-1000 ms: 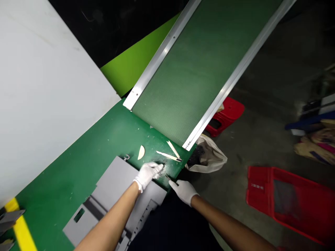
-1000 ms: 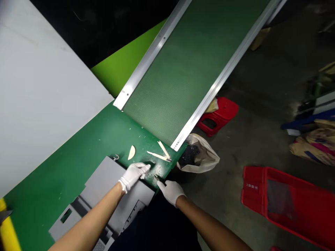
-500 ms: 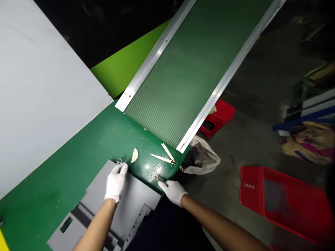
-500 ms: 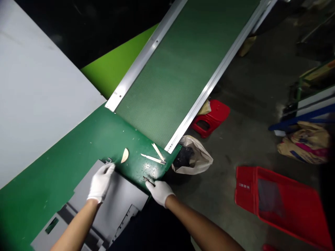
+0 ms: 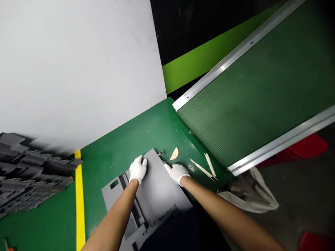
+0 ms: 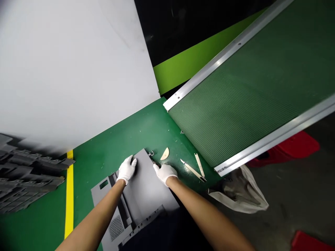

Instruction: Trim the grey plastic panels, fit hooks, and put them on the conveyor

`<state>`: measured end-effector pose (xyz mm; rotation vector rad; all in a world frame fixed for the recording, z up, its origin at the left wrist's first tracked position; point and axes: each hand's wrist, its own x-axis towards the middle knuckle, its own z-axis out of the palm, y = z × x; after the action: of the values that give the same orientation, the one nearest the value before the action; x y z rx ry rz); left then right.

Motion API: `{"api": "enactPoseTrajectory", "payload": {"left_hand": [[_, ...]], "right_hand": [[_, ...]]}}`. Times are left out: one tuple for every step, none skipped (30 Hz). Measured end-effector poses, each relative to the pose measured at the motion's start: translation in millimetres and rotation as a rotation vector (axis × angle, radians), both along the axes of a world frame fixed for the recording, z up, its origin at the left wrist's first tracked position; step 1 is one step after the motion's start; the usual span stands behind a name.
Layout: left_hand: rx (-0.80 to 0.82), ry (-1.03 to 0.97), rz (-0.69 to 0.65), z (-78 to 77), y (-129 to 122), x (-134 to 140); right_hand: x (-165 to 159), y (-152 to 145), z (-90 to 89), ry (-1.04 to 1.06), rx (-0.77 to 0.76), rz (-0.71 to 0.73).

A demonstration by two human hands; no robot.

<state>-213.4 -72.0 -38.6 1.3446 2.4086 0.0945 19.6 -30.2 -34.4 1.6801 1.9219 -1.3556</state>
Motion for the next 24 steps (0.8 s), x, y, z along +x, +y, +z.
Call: {"api": "enactPoseTrajectory", "payload": {"left_hand": [[-0.013,0.003,-0.006,-1.7,0,0],[-0.017,0.011,-0.010,-2.8,0,-1],[-0.015,0.017,-0.012,-3.6,0,-1],[-0.011,0.020,-0.012,-4.2,-1,-1],[-0.008,0.019,-0.012,-4.8,-1,-1],[-0.001,0.020,-0.014,-5.7,-1,-2],[0.009,0.023,-0.015,-6.9,-1,-2],[0.022,0.030,-0.016,-8.4,-1,-2],[0.036,0.039,-0.016,-10.2,-1,-3],[0.050,0.049,-0.015,-12.0,-2,-3],[0.062,0.058,-0.013,-13.7,-2,-3],[0.073,0.066,-0.011,-15.1,-3,-3],[0.080,0.070,-0.011,-16.1,-3,-3],[0.085,0.070,-0.012,-16.7,-4,-2],[0.088,0.070,-0.010,-17.0,-4,-2],[0.089,0.068,-0.008,-16.9,-4,-2],[0.089,0.066,-0.006,-16.8,-4,-1],[0.090,0.064,-0.005,-16.7,-4,-1],[0.090,0.063,-0.004,-16.7,-4,0],[0.090,0.062,-0.005,-16.8,-4,0],[0.091,0.061,-0.006,-16.7,-4,0],[0.091,0.060,-0.006,-16.4,-5,0],[0.090,0.055,-0.003,-15.7,-5,0],[0.084,0.044,0.003,-14.3,-4,-1]], "right_hand": [[-5,3,0.0,0.001,-0.004,0.001],[-10,6,-0.2,0.003,-0.007,-0.002],[-13,8,-0.8,0.003,-0.010,-0.005],[-17,11,-1.7,0.002,-0.012,-0.006],[-19,14,-2.7,-0.001,-0.016,-0.007],[-21,16,-3.8,-0.006,-0.020,-0.008],[-23,18,-5.0,-0.013,-0.024,-0.008],[-24,20,-6.2,-0.020,-0.028,-0.007],[-24,21,-7.3,-0.027,-0.032,-0.006],[-24,22,-8.3,-0.032,-0.035,-0.006],[-23,22,-9.3,-0.036,-0.038,-0.006],[-22,22,-10.2,-0.037,-0.039,-0.005],[-22,22,-11.1,-0.037,-0.039,-0.005],[-22,22,-11.8,-0.036,-0.039,-0.005],[-22,22,-12.6,-0.033,-0.038,-0.004],[-22,23,-13.2,-0.030,-0.038,-0.002],[-23,24,-13.8,-0.029,-0.039,0.000],[-25,25,-14.4,-0.029,-0.040,0.003],[-27,27,-14.9,-0.032,-0.041,0.008],[-29,29,-15.5,-0.039,-0.042,0.020],[-31,32,-16.1,-0.051,-0.042,0.038],[-33,34,-16.8,-0.064,-0.042,0.061],[-35,35,-17.6,-0.074,-0.040,0.086],[-36,37,-18.4,-0.080,-0.036,0.111]]}}
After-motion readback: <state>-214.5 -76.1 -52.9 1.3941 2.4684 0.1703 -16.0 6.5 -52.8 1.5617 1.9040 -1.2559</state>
